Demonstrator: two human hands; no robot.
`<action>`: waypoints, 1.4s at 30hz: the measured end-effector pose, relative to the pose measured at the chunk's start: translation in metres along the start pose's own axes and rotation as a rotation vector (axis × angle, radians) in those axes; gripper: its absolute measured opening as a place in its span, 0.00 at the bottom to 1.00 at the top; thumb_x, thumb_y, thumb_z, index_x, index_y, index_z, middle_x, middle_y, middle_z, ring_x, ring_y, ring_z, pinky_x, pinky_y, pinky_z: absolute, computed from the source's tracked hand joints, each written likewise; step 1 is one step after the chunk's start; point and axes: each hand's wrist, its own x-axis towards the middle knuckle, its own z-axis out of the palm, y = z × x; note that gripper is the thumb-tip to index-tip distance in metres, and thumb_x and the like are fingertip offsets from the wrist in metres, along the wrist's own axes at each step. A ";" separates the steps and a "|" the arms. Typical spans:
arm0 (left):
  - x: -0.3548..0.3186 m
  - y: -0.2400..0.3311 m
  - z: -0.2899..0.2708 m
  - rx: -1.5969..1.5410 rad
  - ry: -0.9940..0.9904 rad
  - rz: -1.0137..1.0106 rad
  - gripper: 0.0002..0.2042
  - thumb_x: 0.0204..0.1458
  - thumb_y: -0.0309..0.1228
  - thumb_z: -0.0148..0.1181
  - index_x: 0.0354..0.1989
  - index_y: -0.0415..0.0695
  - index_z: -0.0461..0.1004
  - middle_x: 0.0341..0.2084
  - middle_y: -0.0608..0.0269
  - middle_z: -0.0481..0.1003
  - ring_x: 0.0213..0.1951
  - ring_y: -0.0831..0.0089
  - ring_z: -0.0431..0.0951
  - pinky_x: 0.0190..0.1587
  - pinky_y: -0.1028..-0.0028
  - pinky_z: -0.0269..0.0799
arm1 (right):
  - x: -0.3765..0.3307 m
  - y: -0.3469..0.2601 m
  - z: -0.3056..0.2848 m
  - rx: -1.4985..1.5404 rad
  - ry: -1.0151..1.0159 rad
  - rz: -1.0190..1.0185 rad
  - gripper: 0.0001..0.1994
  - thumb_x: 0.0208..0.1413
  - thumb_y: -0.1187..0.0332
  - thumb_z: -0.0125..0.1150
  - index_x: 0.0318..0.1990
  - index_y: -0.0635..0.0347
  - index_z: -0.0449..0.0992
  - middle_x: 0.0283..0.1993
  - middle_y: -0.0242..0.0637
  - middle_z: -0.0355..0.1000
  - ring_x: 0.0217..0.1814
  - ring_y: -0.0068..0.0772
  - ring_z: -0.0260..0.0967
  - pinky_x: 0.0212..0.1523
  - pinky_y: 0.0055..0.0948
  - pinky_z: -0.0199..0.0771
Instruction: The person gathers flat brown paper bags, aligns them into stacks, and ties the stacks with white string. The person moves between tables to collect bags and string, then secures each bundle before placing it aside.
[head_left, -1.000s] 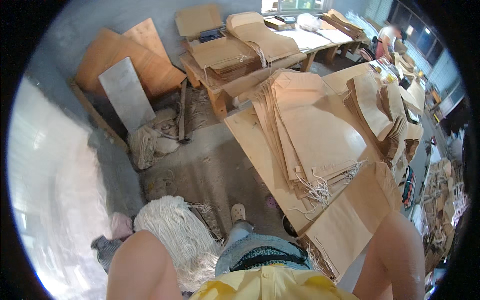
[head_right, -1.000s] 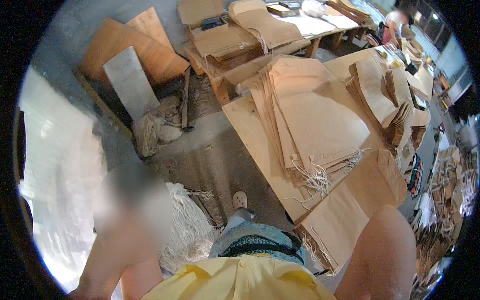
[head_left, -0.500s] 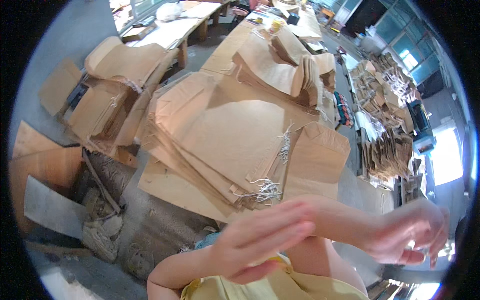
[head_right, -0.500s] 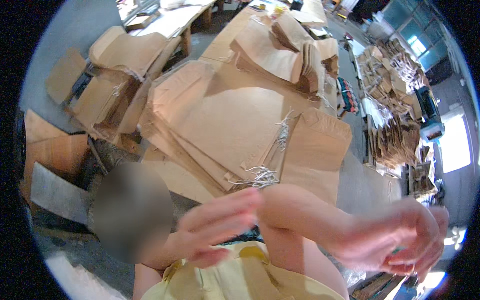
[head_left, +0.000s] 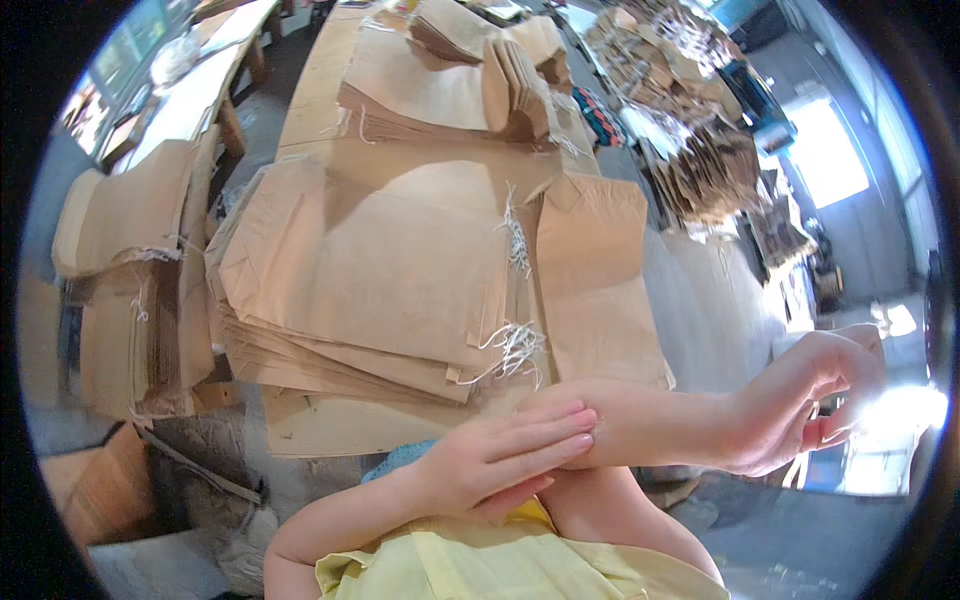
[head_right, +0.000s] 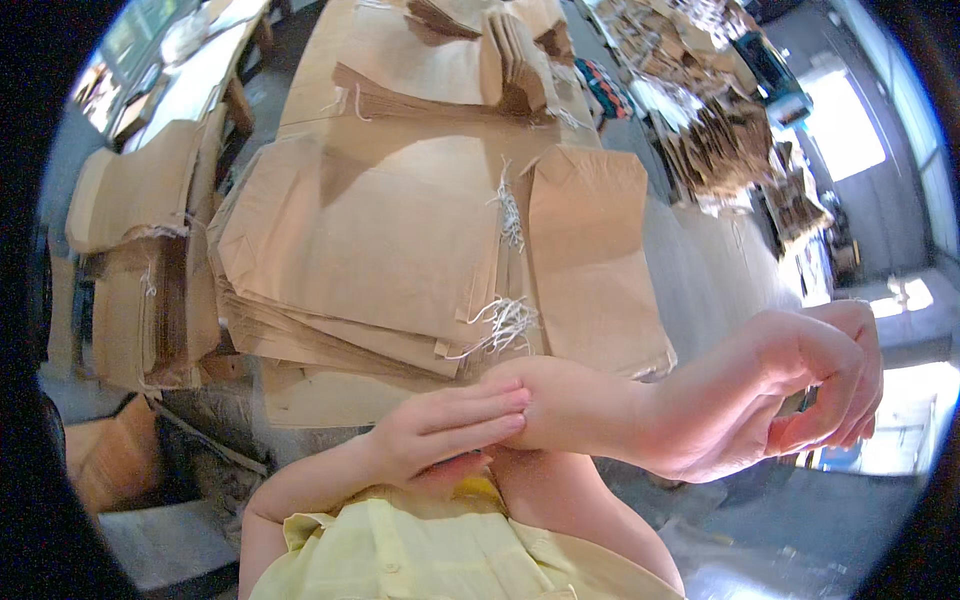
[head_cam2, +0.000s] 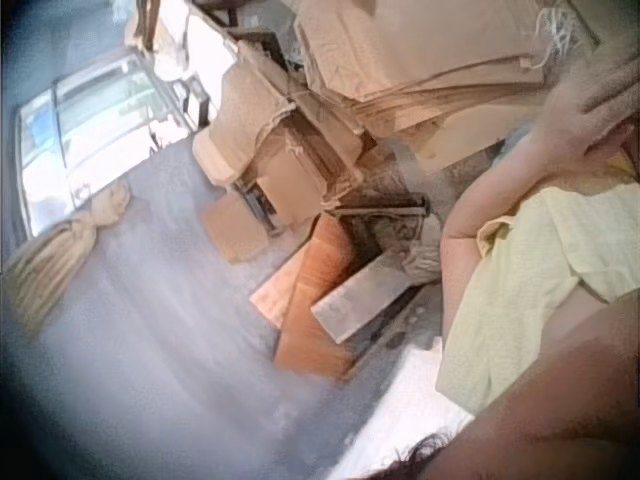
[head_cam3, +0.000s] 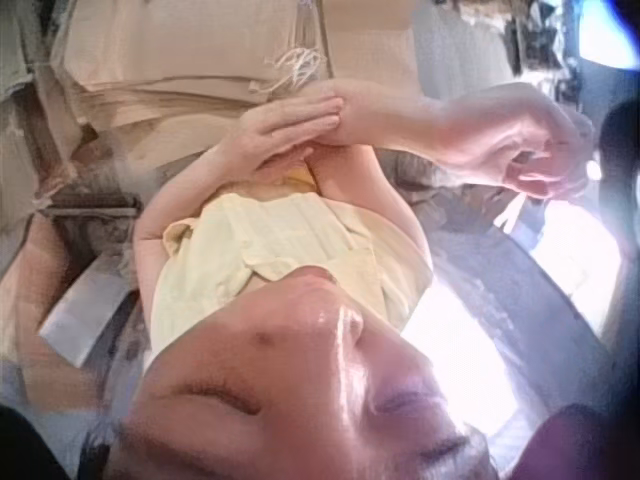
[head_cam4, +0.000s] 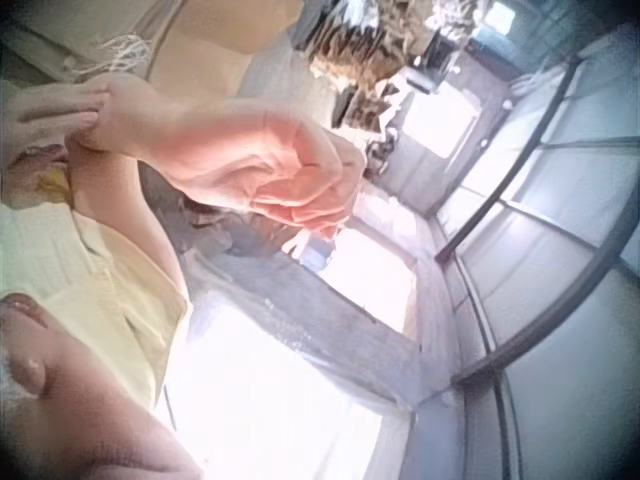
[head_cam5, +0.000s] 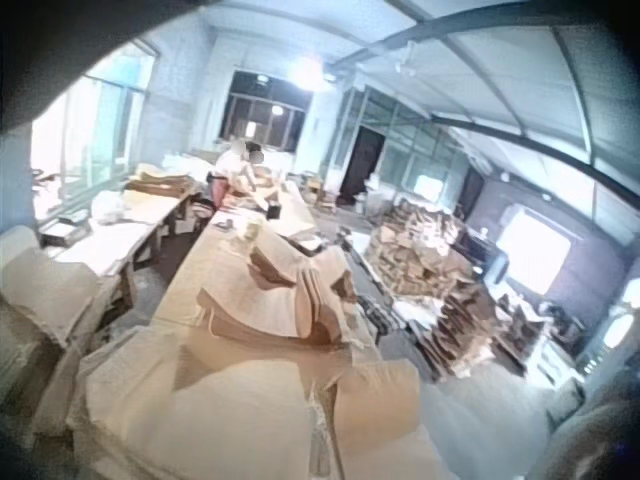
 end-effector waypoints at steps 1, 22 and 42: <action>-0.004 0.003 -0.008 -0.050 0.017 -0.002 0.20 0.54 0.21 0.56 0.57 0.32 0.72 0.58 0.44 0.71 0.58 0.50 0.73 0.59 0.59 0.72 | -0.007 0.008 0.004 -0.002 -0.009 -0.048 0.11 0.52 0.67 0.54 0.20 0.58 0.67 0.28 0.34 0.60 0.15 0.21 0.55 0.17 0.23 0.58; -0.024 0.016 -0.057 -0.440 -0.149 -0.245 0.12 0.44 0.18 0.69 0.39 0.42 0.83 0.34 0.61 0.80 0.36 0.71 0.81 0.36 0.74 0.77 | -0.078 0.052 0.063 -0.389 -0.156 -0.308 0.06 0.53 0.77 0.53 0.24 0.61 0.69 0.27 0.36 0.62 0.17 0.26 0.60 0.18 0.25 0.63; -0.454 0.013 -0.203 0.794 0.876 -2.091 0.46 0.47 0.34 0.70 0.72 0.41 0.47 0.70 0.50 0.53 0.71 0.56 0.51 0.67 0.56 0.57 | -0.143 -0.033 -0.267 -1.929 -0.214 1.685 0.10 0.65 0.69 0.57 0.47 0.64 0.78 0.37 0.34 0.77 0.39 0.24 0.77 0.40 0.23 0.75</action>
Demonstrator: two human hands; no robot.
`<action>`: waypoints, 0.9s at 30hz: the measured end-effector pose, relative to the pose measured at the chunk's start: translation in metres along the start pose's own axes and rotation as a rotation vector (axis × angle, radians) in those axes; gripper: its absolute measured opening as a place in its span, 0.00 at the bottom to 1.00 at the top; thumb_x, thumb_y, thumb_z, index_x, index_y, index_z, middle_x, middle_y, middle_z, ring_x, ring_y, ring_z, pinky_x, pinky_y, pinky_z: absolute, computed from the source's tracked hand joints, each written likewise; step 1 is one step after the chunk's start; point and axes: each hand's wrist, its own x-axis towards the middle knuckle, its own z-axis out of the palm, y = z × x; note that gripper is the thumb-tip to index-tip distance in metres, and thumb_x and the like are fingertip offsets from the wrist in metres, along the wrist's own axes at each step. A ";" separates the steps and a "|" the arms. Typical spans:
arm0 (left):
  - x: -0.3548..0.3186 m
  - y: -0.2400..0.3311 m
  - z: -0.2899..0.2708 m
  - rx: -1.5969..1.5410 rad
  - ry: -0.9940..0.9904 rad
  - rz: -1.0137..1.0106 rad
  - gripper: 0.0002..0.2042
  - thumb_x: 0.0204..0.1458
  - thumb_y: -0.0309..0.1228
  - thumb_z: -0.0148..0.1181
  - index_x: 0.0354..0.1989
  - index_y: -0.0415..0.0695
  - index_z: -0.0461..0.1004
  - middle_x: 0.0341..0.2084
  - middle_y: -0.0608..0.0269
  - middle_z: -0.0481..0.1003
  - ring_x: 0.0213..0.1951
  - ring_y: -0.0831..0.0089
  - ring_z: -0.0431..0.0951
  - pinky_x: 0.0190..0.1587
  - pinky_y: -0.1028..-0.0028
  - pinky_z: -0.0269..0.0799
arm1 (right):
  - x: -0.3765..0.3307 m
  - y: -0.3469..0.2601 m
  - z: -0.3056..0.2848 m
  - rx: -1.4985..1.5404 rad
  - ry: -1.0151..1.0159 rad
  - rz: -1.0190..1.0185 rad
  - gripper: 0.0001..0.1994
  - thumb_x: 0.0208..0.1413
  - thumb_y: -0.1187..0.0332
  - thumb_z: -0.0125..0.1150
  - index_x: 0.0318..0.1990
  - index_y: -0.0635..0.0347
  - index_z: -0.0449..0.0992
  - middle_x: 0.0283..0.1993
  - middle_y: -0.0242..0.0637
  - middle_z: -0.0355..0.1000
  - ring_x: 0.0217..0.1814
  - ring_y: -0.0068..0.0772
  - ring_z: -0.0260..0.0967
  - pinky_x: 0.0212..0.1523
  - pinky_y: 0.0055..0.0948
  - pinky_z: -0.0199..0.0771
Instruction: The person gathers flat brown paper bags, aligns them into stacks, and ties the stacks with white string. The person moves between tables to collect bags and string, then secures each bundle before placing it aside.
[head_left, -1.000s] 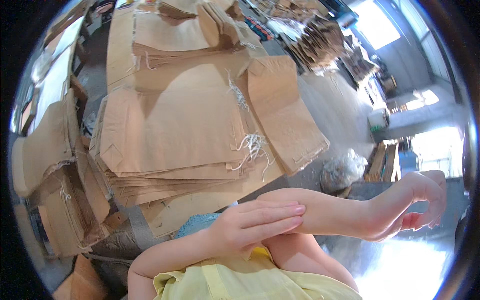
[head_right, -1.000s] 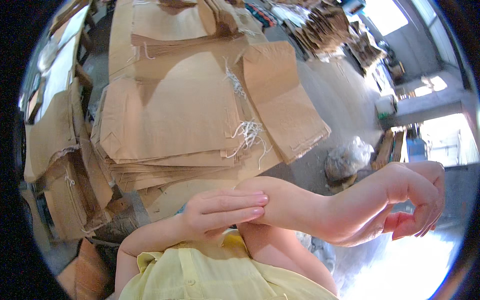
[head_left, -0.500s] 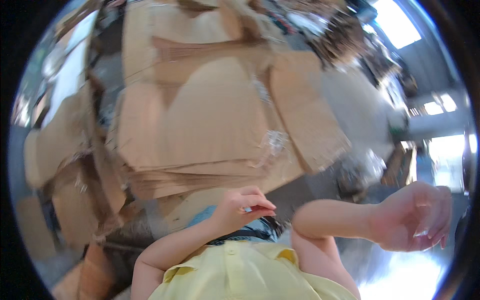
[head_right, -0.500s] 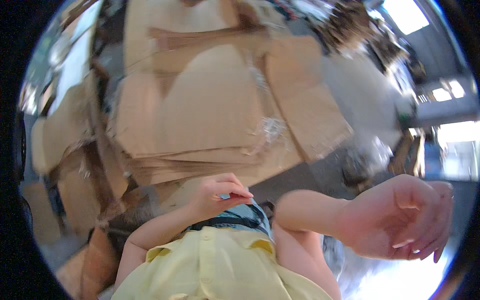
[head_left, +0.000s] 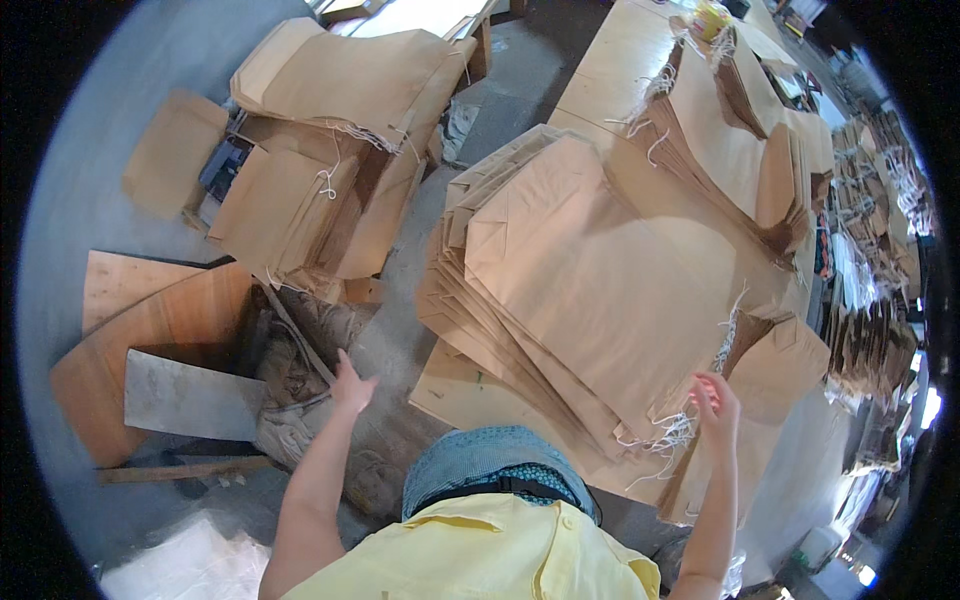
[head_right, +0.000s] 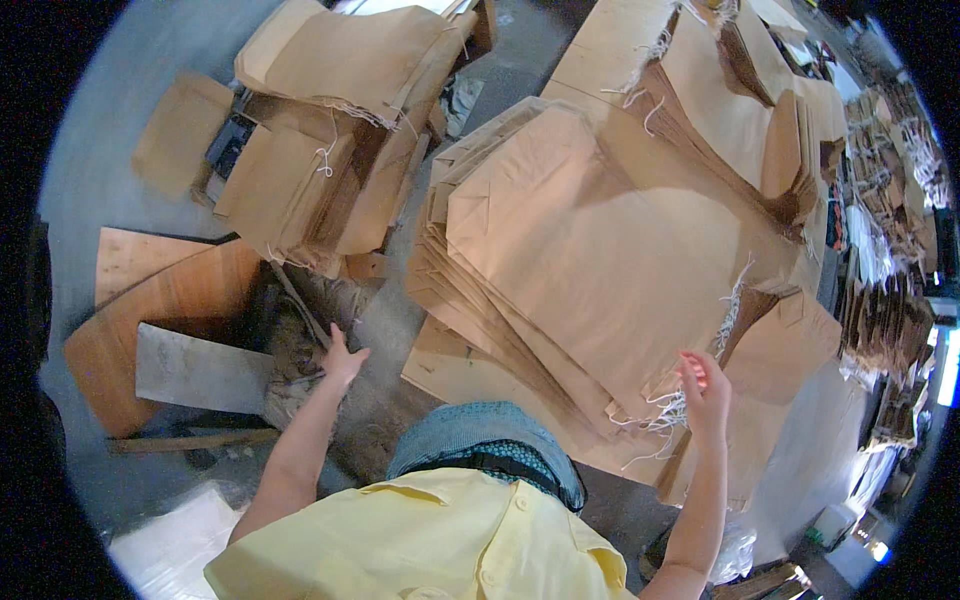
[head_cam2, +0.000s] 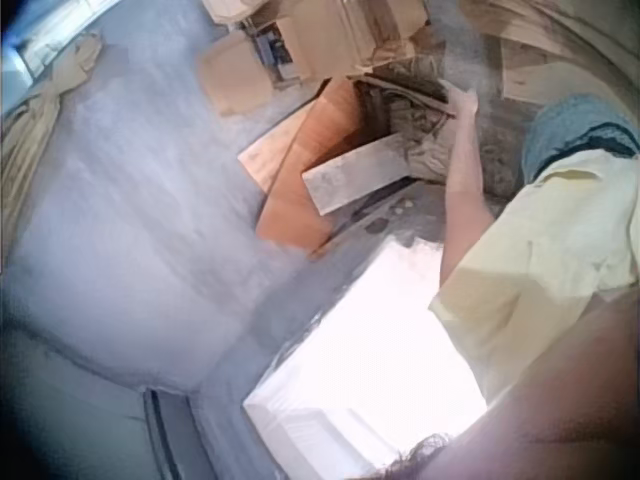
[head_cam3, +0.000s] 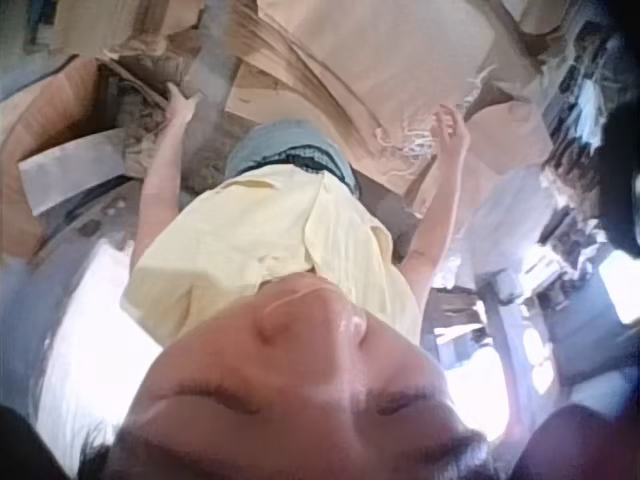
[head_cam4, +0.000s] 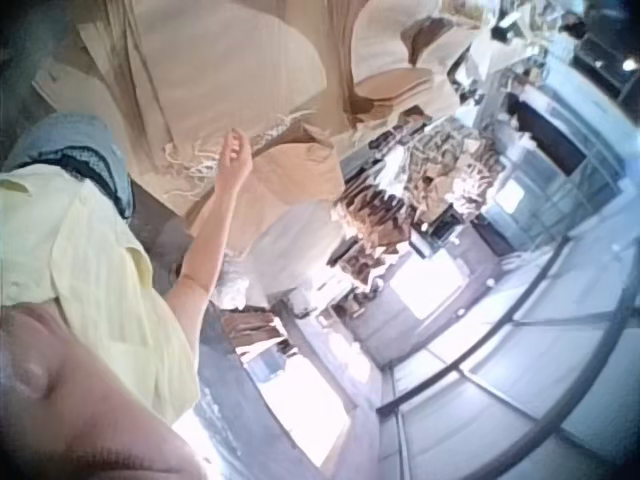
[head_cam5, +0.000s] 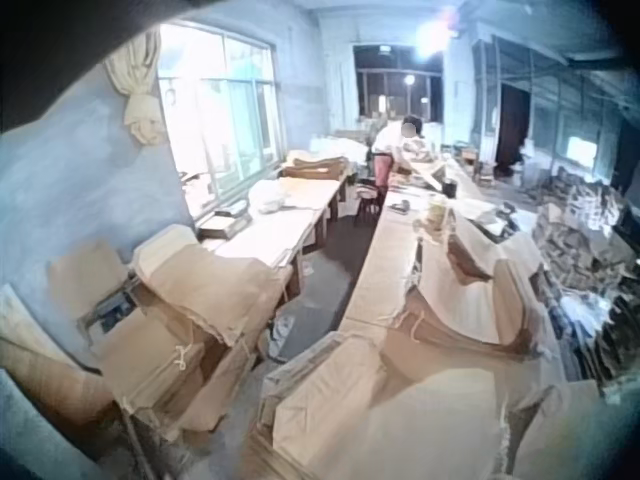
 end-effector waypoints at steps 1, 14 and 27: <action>-0.002 0.010 0.017 -0.223 -0.098 -0.012 0.44 0.47 0.34 0.70 0.71 0.40 0.49 0.66 0.49 0.59 0.67 0.57 0.58 0.65 0.58 0.60 | 0.023 0.009 0.007 0.000 -0.059 0.034 0.10 0.64 0.69 0.57 0.48 0.64 0.78 0.38 0.35 0.77 0.40 0.25 0.77 0.41 0.24 0.76; -0.043 0.111 0.166 -1.440 -0.544 -0.704 0.14 0.47 0.28 0.67 0.41 0.47 0.72 0.45 0.64 0.72 0.53 0.64 0.67 0.61 0.56 0.62 | 0.336 0.069 0.140 0.273 -0.354 0.084 0.21 0.62 0.66 0.61 0.61 0.61 0.69 0.50 0.37 0.74 0.51 0.26 0.72 0.48 0.26 0.75; -0.062 0.107 0.160 -1.726 -0.539 -0.820 0.15 0.49 0.19 0.61 0.43 0.53 0.74 0.45 0.64 0.75 0.53 0.64 0.71 0.64 0.56 0.59 | 0.480 0.010 0.231 -0.200 -0.324 0.015 0.23 0.67 0.50 0.41 0.50 0.58 0.76 0.41 0.45 0.78 0.47 0.43 0.75 0.48 0.35 0.73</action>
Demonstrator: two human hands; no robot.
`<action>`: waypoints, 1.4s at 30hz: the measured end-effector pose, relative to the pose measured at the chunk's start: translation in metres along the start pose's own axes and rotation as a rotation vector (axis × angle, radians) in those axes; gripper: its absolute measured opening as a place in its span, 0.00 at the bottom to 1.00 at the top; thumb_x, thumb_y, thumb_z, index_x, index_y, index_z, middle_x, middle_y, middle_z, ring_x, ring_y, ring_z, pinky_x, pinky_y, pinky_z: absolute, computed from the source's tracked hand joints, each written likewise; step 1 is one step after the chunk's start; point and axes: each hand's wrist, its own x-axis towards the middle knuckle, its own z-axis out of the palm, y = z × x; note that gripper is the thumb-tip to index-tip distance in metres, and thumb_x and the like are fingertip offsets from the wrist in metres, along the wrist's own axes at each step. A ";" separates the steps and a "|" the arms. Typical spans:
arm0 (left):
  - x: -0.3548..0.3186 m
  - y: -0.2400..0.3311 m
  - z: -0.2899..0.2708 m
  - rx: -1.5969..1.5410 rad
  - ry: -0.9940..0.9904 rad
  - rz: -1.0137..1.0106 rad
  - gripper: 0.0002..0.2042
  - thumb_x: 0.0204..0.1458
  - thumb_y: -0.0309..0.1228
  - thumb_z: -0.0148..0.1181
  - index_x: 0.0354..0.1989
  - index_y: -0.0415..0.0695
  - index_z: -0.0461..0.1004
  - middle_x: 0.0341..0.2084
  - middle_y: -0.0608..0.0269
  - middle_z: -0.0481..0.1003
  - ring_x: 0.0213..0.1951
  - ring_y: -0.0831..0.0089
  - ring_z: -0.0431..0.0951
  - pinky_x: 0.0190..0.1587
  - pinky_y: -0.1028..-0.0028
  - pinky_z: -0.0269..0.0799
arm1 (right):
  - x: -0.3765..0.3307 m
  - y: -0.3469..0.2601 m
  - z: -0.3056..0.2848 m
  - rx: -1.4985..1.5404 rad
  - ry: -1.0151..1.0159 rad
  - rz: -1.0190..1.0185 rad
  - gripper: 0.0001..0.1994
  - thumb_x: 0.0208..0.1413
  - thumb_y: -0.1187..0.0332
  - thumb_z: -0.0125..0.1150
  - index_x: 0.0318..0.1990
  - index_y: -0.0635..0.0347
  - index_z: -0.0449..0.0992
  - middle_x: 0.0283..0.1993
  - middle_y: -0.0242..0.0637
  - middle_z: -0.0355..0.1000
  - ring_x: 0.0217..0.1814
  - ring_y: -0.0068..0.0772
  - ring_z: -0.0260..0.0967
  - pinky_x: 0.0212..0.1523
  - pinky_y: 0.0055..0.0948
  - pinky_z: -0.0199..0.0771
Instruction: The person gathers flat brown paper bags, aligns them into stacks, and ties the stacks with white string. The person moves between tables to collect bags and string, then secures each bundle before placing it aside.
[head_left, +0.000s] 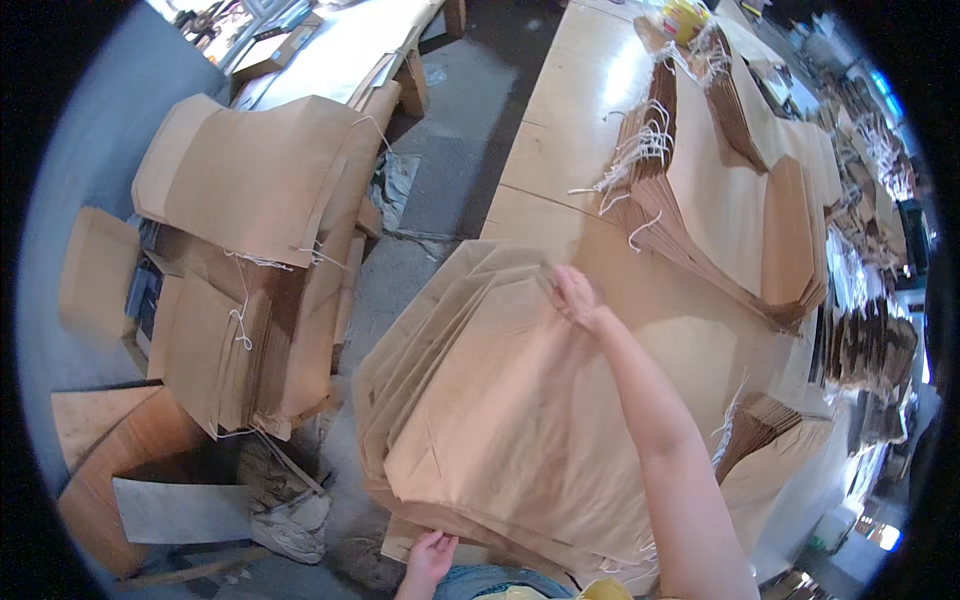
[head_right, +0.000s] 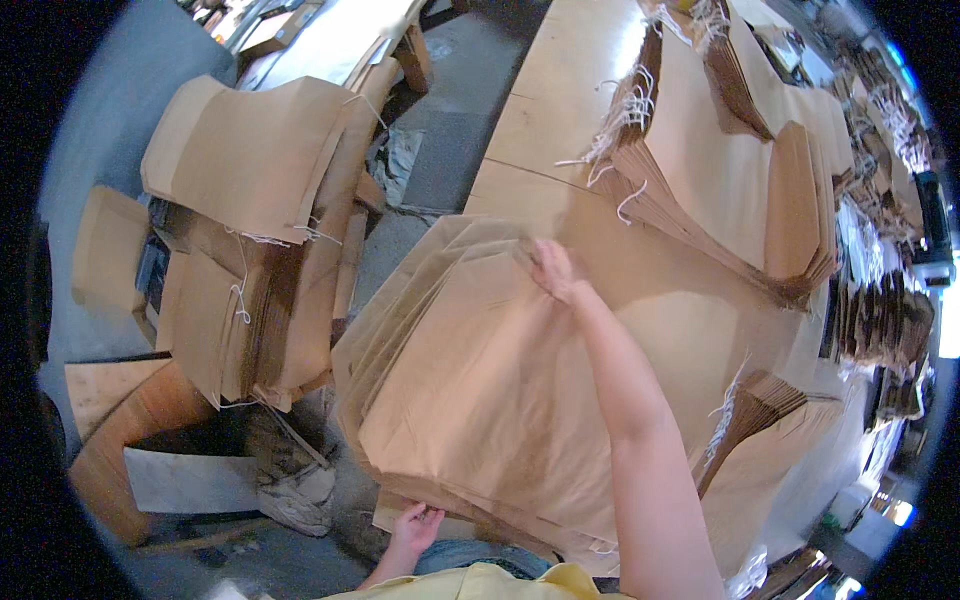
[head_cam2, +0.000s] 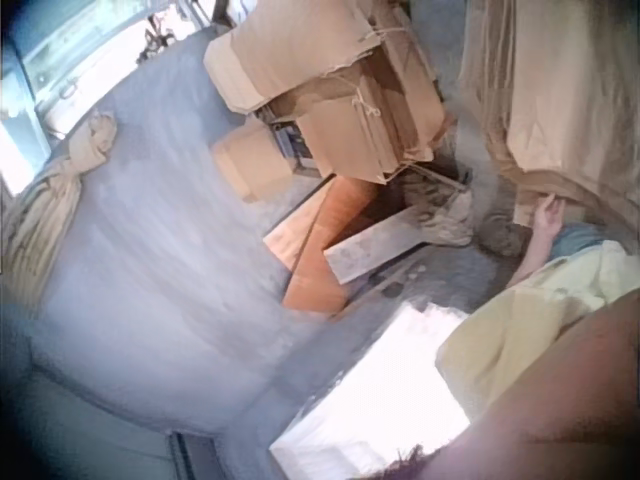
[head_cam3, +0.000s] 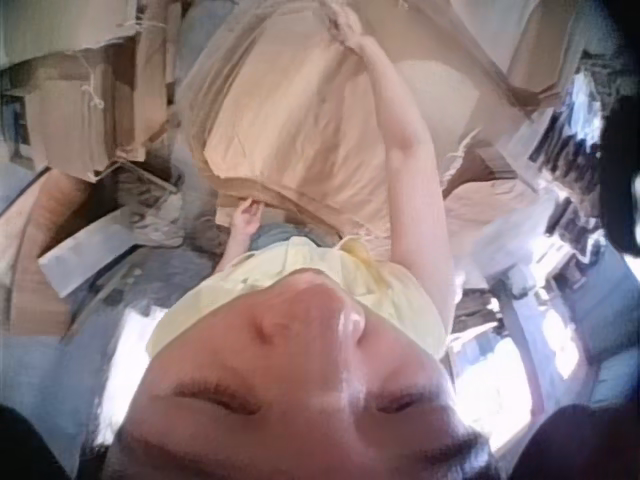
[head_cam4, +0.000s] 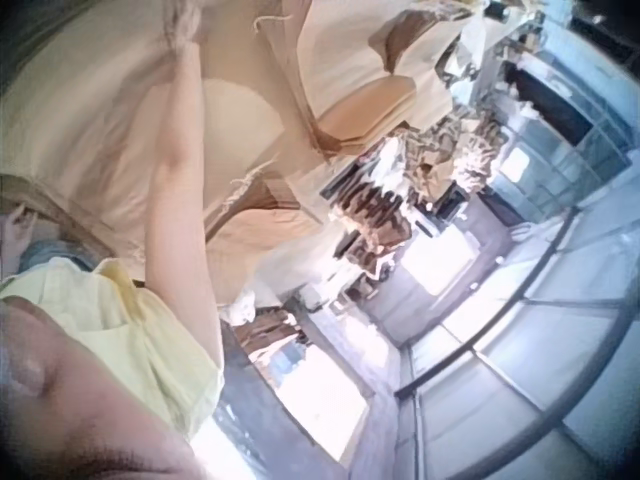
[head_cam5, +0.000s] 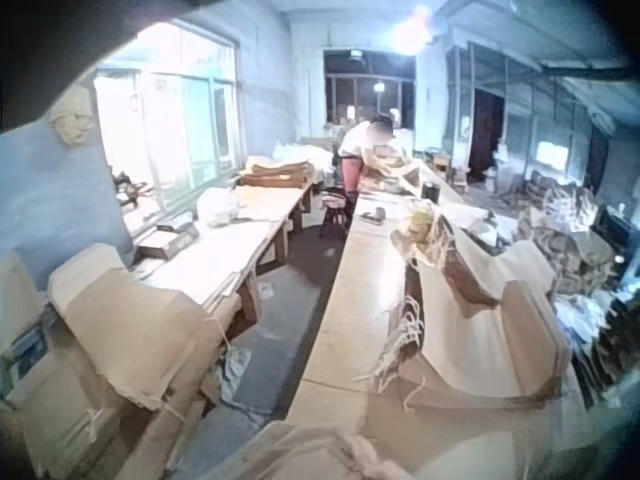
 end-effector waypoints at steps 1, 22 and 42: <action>-0.005 -0.003 0.002 0.044 -0.046 0.013 0.11 0.50 0.20 0.62 0.39 0.51 0.76 0.43 0.66 0.77 0.51 0.67 0.73 0.64 0.61 0.60 | -0.002 -0.009 0.008 -0.022 -0.111 -0.055 0.25 0.67 0.48 0.39 0.47 0.58 0.77 0.40 0.47 0.78 0.46 0.44 0.76 0.48 0.36 0.73; -0.009 0.030 0.010 0.406 -0.229 0.002 0.22 0.53 0.32 0.64 0.57 0.46 0.71 0.56 0.60 0.74 0.61 0.53 0.68 0.66 0.47 0.58 | -0.123 -0.058 0.033 0.348 -0.117 -0.074 0.41 0.60 0.29 0.37 0.61 0.58 0.71 0.59 0.43 0.72 0.63 0.41 0.67 0.61 0.37 0.66; -0.483 -0.058 0.278 2.211 -1.050 1.507 0.25 0.42 0.43 0.74 0.44 0.38 0.79 0.30 0.54 0.82 0.34 0.56 0.83 0.41 0.64 0.79 | -0.476 0.047 0.039 1.856 0.717 -0.004 0.28 0.65 0.41 0.45 0.66 0.44 0.62 0.63 0.25 0.65 0.66 0.30 0.57 0.63 0.34 0.58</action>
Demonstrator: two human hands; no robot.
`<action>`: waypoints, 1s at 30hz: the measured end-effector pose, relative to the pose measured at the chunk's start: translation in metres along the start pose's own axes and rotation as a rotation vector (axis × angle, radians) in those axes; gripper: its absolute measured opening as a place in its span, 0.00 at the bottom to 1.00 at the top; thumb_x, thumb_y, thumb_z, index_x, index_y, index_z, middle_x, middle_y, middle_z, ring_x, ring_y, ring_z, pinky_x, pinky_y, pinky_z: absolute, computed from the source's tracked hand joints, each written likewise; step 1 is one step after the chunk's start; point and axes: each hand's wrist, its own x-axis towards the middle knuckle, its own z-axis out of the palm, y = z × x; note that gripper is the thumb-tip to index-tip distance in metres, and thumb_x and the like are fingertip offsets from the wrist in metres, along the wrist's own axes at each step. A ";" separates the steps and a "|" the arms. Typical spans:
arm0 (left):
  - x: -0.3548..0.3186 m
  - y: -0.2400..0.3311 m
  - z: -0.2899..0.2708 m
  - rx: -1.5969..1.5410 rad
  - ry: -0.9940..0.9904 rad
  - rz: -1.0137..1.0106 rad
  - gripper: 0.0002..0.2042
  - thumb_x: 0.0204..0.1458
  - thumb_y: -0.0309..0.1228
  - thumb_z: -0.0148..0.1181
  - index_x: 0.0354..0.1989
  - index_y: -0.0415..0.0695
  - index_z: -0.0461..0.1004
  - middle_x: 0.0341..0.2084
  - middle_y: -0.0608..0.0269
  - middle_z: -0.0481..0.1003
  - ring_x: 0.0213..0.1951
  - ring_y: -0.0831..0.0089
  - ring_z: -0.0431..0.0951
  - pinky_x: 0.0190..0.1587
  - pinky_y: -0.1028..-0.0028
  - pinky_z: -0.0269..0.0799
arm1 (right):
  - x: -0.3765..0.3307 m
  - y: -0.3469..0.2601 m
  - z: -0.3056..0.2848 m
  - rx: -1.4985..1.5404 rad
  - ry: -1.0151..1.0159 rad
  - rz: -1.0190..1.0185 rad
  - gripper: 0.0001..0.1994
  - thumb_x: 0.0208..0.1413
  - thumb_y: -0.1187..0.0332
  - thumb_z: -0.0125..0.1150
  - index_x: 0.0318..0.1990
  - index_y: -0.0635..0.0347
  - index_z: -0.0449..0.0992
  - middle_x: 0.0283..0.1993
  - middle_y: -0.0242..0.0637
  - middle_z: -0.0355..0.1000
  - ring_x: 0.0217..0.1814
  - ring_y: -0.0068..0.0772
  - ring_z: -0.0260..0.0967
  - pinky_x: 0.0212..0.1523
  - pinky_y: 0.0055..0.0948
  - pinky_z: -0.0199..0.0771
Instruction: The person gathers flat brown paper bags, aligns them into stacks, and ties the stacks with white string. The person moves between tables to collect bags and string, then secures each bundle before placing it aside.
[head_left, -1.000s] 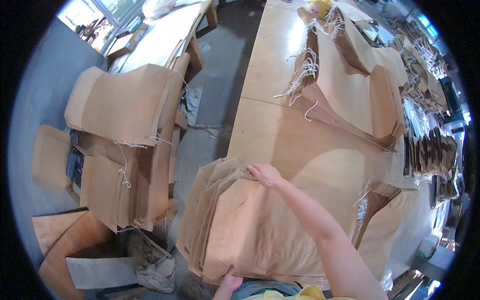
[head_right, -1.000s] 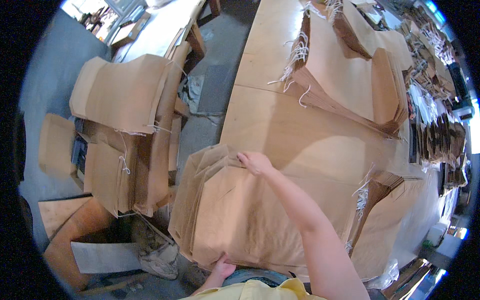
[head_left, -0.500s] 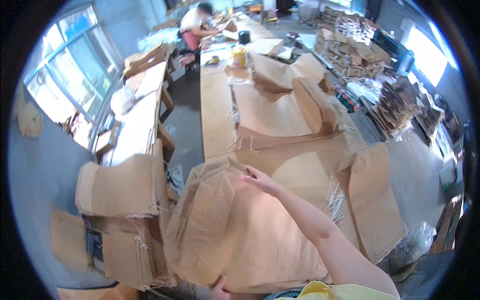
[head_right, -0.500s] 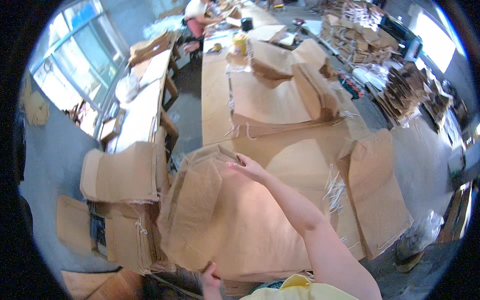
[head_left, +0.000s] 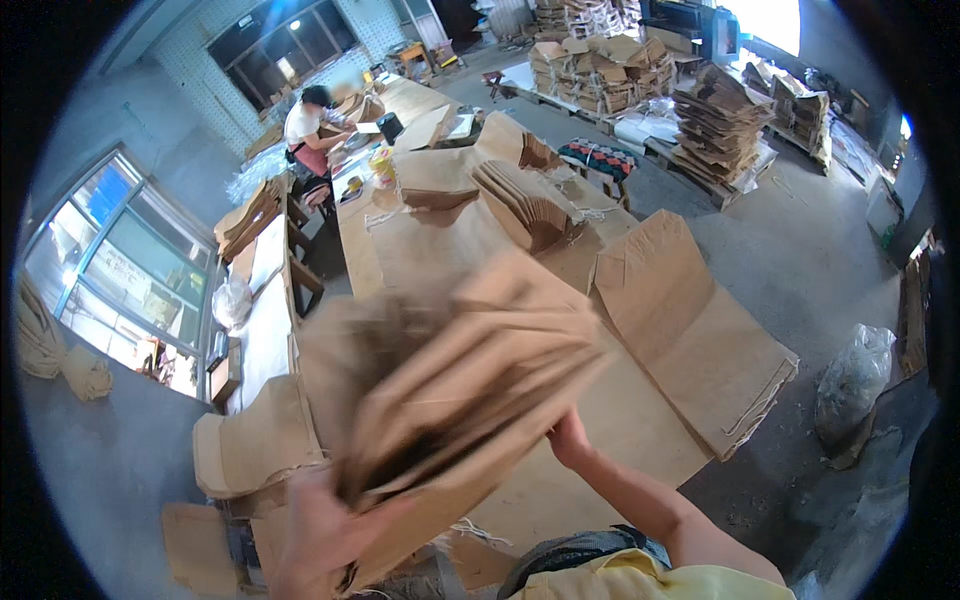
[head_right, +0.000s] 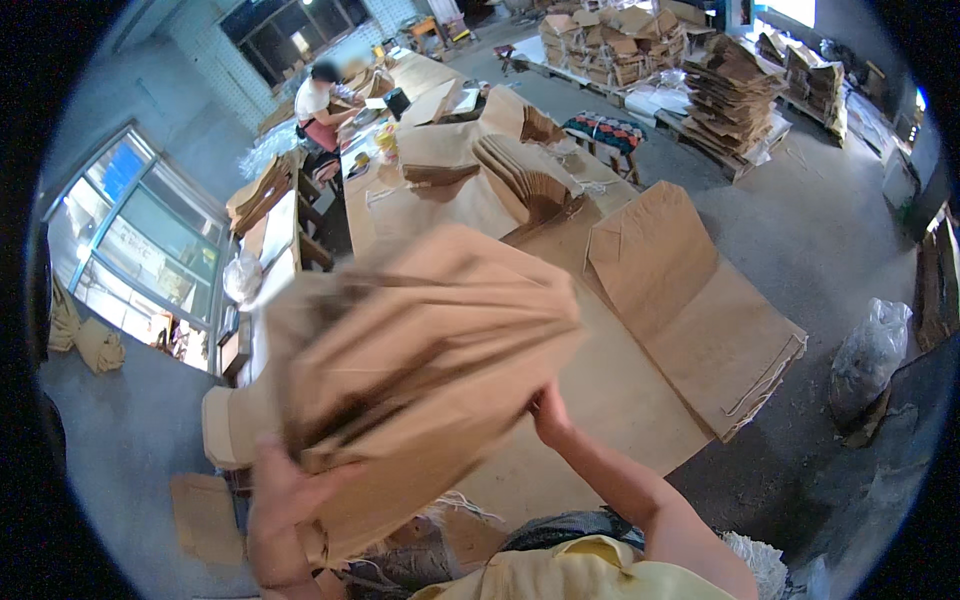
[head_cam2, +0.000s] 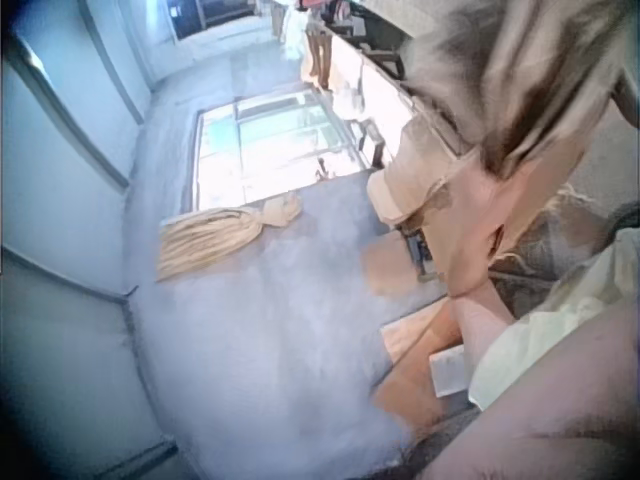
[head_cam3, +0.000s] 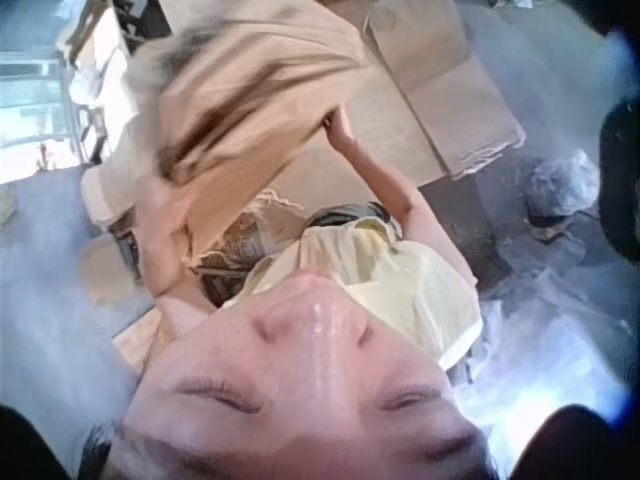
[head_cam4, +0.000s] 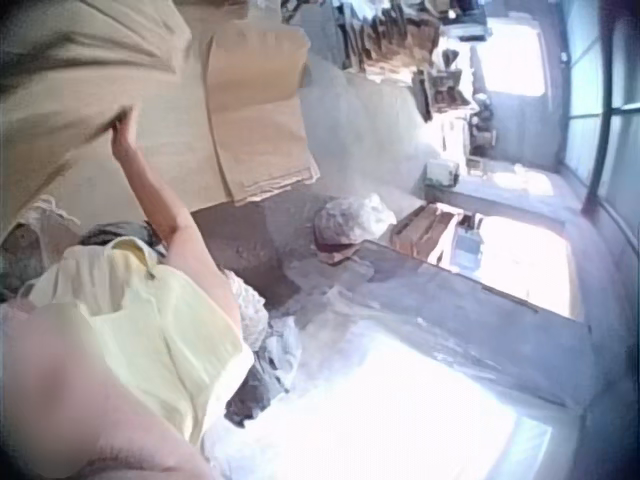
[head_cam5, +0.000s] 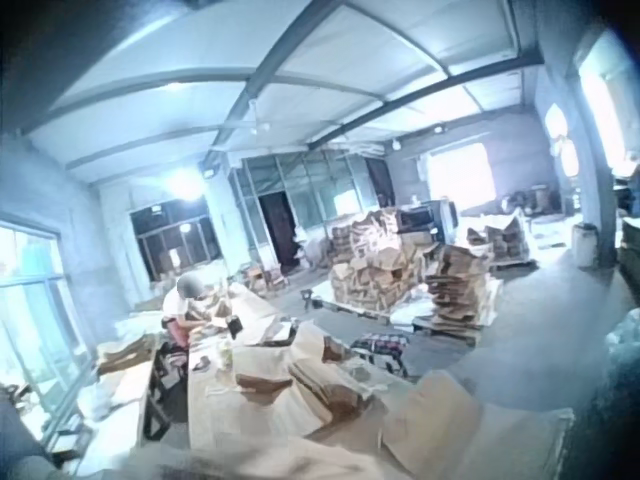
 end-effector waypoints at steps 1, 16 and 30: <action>0.006 0.008 0.015 0.133 -0.130 0.047 0.28 0.43 0.45 0.73 0.48 0.39 0.77 0.32 0.51 0.81 0.36 0.55 0.83 0.42 0.63 0.78 | -0.016 0.013 -0.036 -0.037 0.033 0.093 0.29 0.65 0.41 0.45 0.66 0.46 0.63 0.65 0.26 0.64 0.65 0.30 0.59 0.62 0.36 0.61; -0.020 -0.089 0.222 0.389 0.104 0.295 0.34 0.35 0.40 0.73 0.52 0.40 0.66 0.41 0.55 0.75 0.44 0.57 0.76 0.48 0.59 0.67 | -0.191 -0.078 0.070 -2.005 -0.648 -1.305 0.32 0.53 0.60 0.56 0.68 0.51 0.63 0.68 0.38 0.62 0.75 0.45 0.50 0.74 0.56 0.45; -0.117 -0.197 0.140 0.476 0.168 0.087 0.21 0.30 0.29 0.75 0.35 0.46 0.72 0.31 0.61 0.74 0.40 0.58 0.76 0.43 0.62 0.70 | -0.150 -0.078 0.064 -1.972 -0.815 -1.382 0.21 0.38 0.46 0.70 0.25 0.51 0.70 0.24 0.30 0.66 0.32 0.37 0.69 0.35 0.35 0.71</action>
